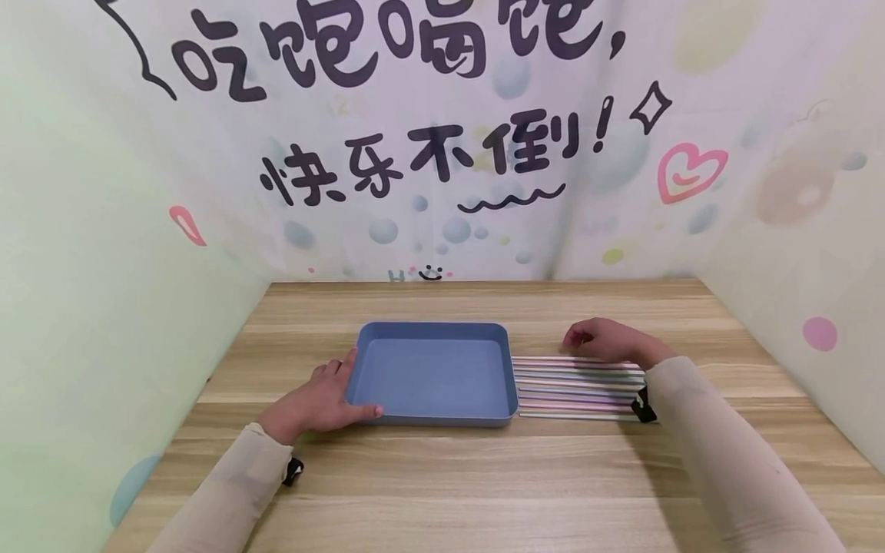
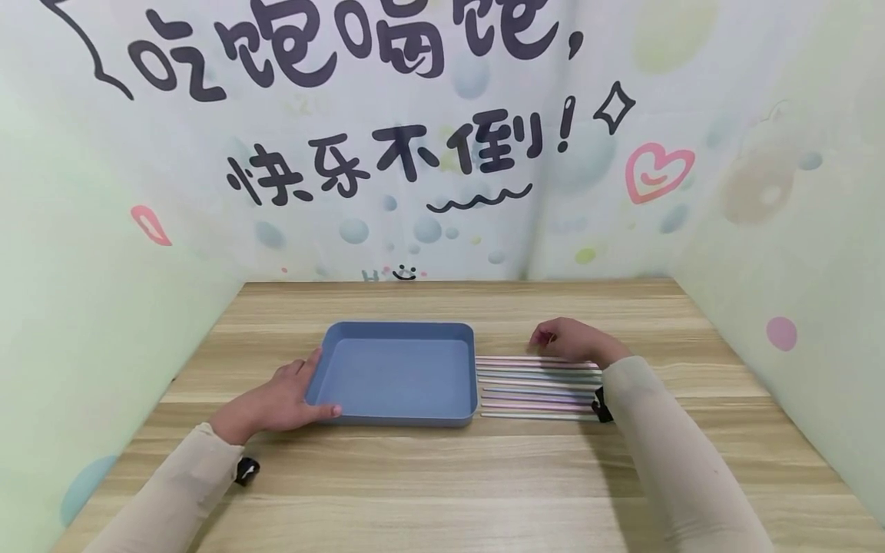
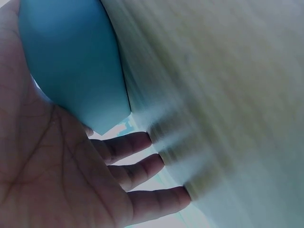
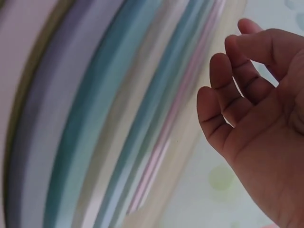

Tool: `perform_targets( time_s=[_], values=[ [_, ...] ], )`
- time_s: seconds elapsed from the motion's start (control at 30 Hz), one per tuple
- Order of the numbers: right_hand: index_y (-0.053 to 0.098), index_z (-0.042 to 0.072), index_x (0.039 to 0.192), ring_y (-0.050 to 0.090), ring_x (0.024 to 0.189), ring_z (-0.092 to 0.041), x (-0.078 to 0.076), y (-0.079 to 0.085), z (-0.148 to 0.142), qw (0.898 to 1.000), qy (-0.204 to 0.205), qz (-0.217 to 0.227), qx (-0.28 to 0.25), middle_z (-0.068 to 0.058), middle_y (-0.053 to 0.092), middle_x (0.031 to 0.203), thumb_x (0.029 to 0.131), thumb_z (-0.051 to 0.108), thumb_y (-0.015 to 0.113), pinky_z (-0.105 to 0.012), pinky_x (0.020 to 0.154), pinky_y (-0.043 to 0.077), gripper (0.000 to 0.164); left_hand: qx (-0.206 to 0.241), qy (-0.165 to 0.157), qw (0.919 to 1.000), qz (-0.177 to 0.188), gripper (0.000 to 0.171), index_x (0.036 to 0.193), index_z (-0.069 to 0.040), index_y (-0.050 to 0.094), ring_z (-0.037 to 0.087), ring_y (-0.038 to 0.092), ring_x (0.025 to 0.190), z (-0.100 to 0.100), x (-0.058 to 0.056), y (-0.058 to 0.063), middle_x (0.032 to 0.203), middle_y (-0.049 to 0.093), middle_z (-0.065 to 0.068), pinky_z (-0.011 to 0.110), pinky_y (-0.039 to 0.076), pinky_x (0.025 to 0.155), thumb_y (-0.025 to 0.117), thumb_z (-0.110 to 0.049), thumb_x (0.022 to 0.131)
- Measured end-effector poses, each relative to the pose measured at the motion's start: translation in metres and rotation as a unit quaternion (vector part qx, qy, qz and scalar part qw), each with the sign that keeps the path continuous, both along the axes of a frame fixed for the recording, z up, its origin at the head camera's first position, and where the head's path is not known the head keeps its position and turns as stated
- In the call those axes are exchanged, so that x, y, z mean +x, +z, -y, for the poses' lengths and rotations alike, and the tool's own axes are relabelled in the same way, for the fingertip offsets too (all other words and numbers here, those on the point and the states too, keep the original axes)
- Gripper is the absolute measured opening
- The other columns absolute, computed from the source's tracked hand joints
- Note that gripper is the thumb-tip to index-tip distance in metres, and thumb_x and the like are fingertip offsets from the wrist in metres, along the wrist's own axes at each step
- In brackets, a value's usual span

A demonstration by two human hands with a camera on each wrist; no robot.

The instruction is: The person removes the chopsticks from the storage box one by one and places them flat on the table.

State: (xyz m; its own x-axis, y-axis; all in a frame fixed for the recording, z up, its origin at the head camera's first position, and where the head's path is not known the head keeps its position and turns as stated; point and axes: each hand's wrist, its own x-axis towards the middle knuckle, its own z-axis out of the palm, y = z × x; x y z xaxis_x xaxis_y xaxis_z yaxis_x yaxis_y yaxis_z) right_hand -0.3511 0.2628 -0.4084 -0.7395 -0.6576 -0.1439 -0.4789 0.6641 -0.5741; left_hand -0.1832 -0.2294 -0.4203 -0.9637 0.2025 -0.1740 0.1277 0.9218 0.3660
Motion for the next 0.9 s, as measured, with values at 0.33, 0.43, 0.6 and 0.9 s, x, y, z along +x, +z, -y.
perform_targets(
  time_s=[0.33,0.43,0.6,0.9],
  values=[
    [0.066,0.001,0.113,0.056,0.091,-0.023,0.023,0.013,-0.028,0.995,-0.079,-0.062,-0.013,-0.012,0.065,0.105,0.099,0.008,0.055,-0.041,0.079,0.048,0.019,-0.002,-0.001,1.0,0.007,0.121,0.156,0.006,0.004,0.055,0.027,0.137,0.0,0.001,0.003,0.148,0.027,0.039,0.062,0.034,0.103,0.063,-0.071,0.083],
    [0.063,0.0,0.118,0.056,0.097,-0.028,0.032,0.016,-0.036,0.992,-0.091,-0.087,-0.013,-0.014,0.064,0.109,0.1,0.012,0.057,-0.047,0.083,0.048,0.023,-0.006,-0.001,1.0,0.006,0.12,0.156,0.006,0.006,0.055,0.028,0.136,0.0,0.002,0.005,0.148,0.028,0.039,0.061,0.034,0.103,0.063,-0.07,0.083],
    [0.058,-0.004,0.127,0.05,0.117,-0.043,0.047,0.016,-0.047,0.986,-0.106,-0.124,-0.021,-0.024,0.056,0.127,0.101,0.022,0.059,-0.061,0.094,0.04,0.036,-0.009,-0.001,0.9999,0.008,0.119,0.156,0.006,0.006,0.055,0.029,0.136,0.001,0.002,0.007,0.149,0.028,0.039,0.062,0.034,0.104,0.062,-0.07,0.084],
    [0.056,-0.008,0.127,0.046,0.12,-0.052,0.065,-0.003,-0.056,0.97,-0.11,-0.214,-0.006,-0.031,0.05,0.13,0.097,0.016,0.066,-0.065,0.096,0.036,0.04,0.005,-0.016,0.9976,-0.067,0.101,0.153,0.009,0.021,0.054,0.029,0.137,0.024,0.008,0.006,0.149,0.031,0.035,0.063,0.03,0.106,0.057,-0.064,0.092]
  ],
)
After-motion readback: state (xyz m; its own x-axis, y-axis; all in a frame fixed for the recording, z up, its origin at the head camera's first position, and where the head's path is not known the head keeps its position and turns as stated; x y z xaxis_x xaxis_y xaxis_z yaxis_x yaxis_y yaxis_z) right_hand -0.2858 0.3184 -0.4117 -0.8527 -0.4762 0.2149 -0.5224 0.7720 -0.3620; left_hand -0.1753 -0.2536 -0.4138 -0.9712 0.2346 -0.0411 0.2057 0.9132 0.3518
